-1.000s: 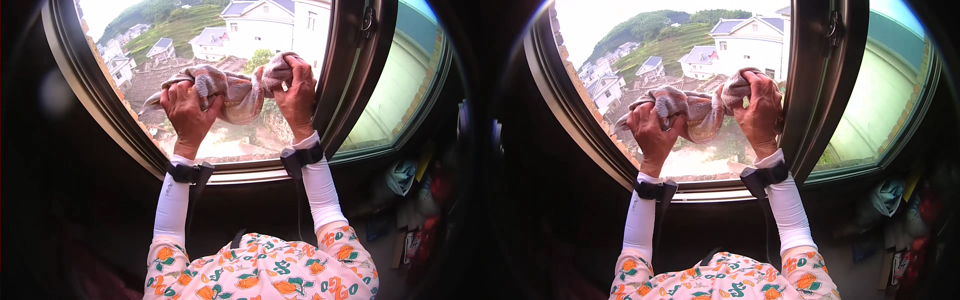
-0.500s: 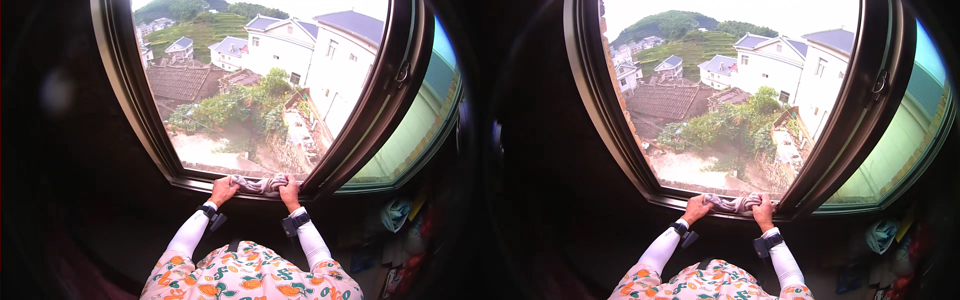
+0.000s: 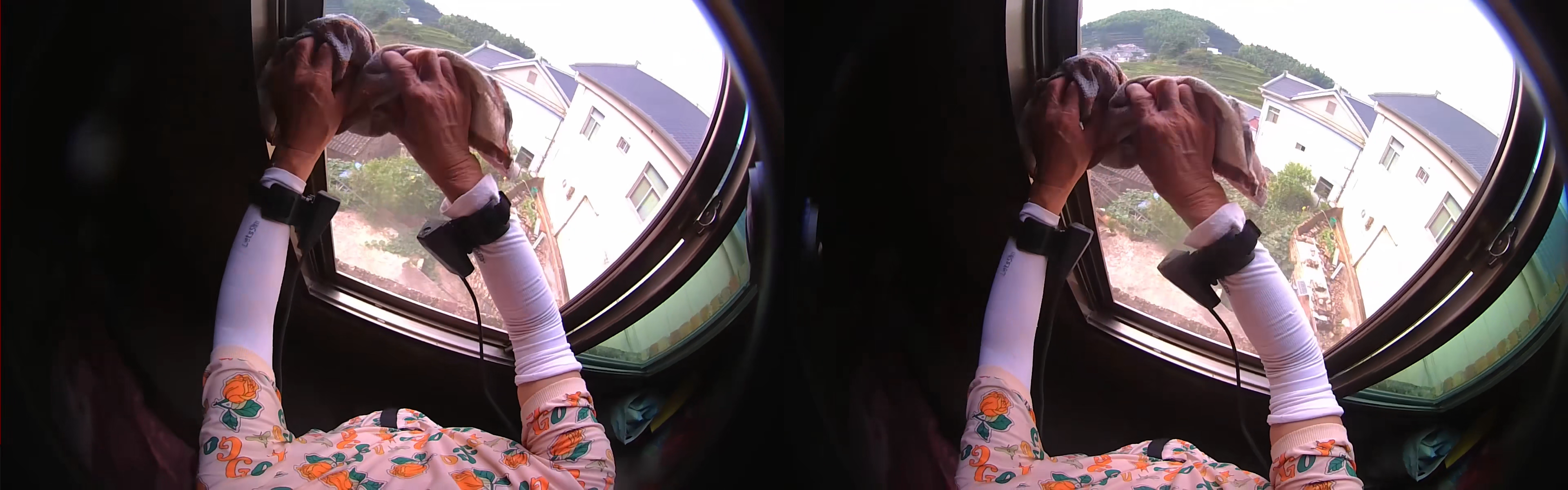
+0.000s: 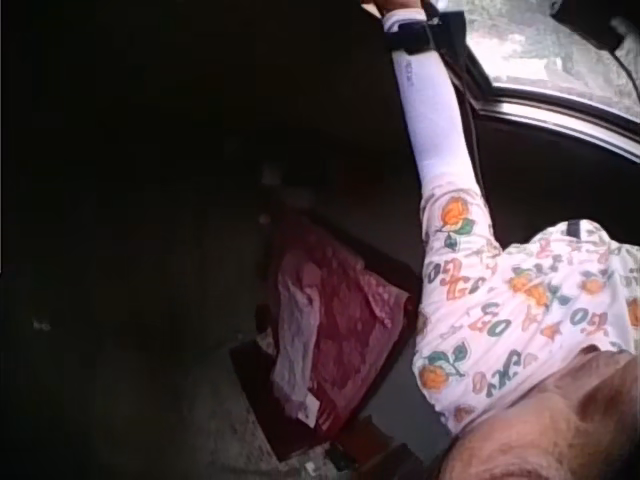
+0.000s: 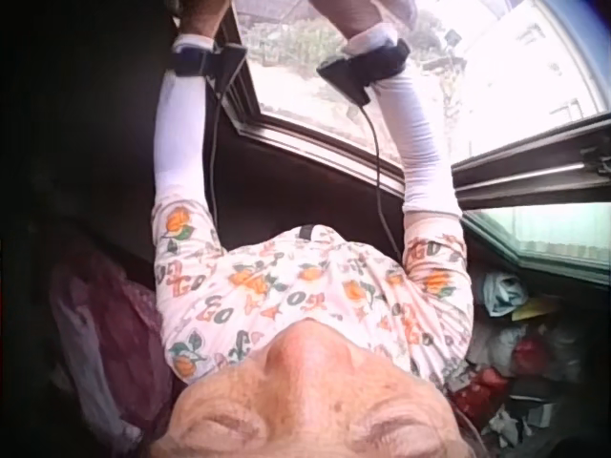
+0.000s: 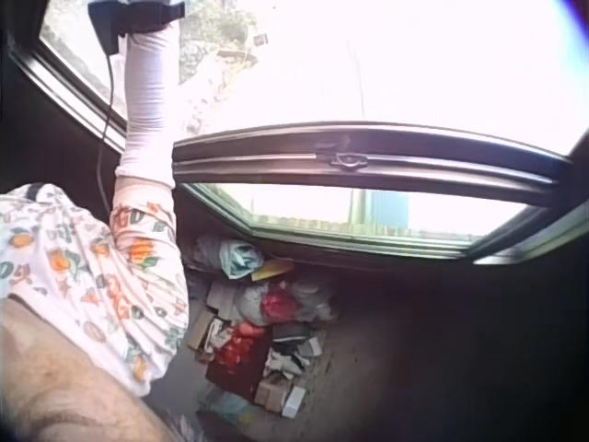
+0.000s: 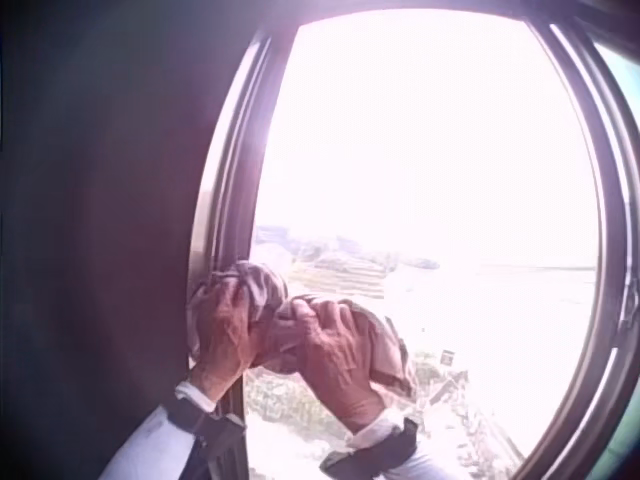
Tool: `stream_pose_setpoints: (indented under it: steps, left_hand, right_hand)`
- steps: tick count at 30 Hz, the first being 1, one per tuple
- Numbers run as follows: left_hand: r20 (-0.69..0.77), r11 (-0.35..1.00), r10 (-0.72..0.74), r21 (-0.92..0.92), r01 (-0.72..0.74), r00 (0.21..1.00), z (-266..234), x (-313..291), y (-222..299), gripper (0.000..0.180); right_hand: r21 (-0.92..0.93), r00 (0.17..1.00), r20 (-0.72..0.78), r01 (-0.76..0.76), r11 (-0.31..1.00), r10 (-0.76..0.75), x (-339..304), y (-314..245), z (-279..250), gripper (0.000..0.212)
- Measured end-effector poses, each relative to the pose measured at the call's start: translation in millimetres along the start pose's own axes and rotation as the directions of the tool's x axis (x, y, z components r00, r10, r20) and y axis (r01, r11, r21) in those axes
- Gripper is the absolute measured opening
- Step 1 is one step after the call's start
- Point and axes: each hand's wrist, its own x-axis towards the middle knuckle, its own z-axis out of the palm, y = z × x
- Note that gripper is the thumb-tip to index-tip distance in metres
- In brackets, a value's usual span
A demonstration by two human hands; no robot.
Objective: Cleaning a wooden cabinet and a window with a cloth.
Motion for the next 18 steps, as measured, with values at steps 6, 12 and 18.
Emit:
stream_pose_setpoints:
  steps: [6, 12, 18]
  left_hand:
    - [0.385, 0.996, -0.088, 0.053, 0.073, 0.919, -27.3, -204.2, 19.1, 0.021]
    - [0.794, 0.952, -0.232, 0.065, 0.3, 0.562, -41.6, -391.2, 60.1, 0.033]
    - [0.866, 0.898, -0.204, -0.021, 0.44, 0.457, -65.0, -402.1, 125.5, 0.038]
  right_hand:
    - [0.329, 0.947, 0.313, -0.179, 0.927, 0.072, -180.1, -62.1, 38.8, 0.041]
    - [0.439, 0.744, 0.65, -0.533, 0.723, 0.154, -403.3, -85.4, 41.6, 0.035]
    - [-0.166, 0.302, 0.853, -0.616, 0.77, 0.426, -418.4, -61.4, -77.9, 0.033]
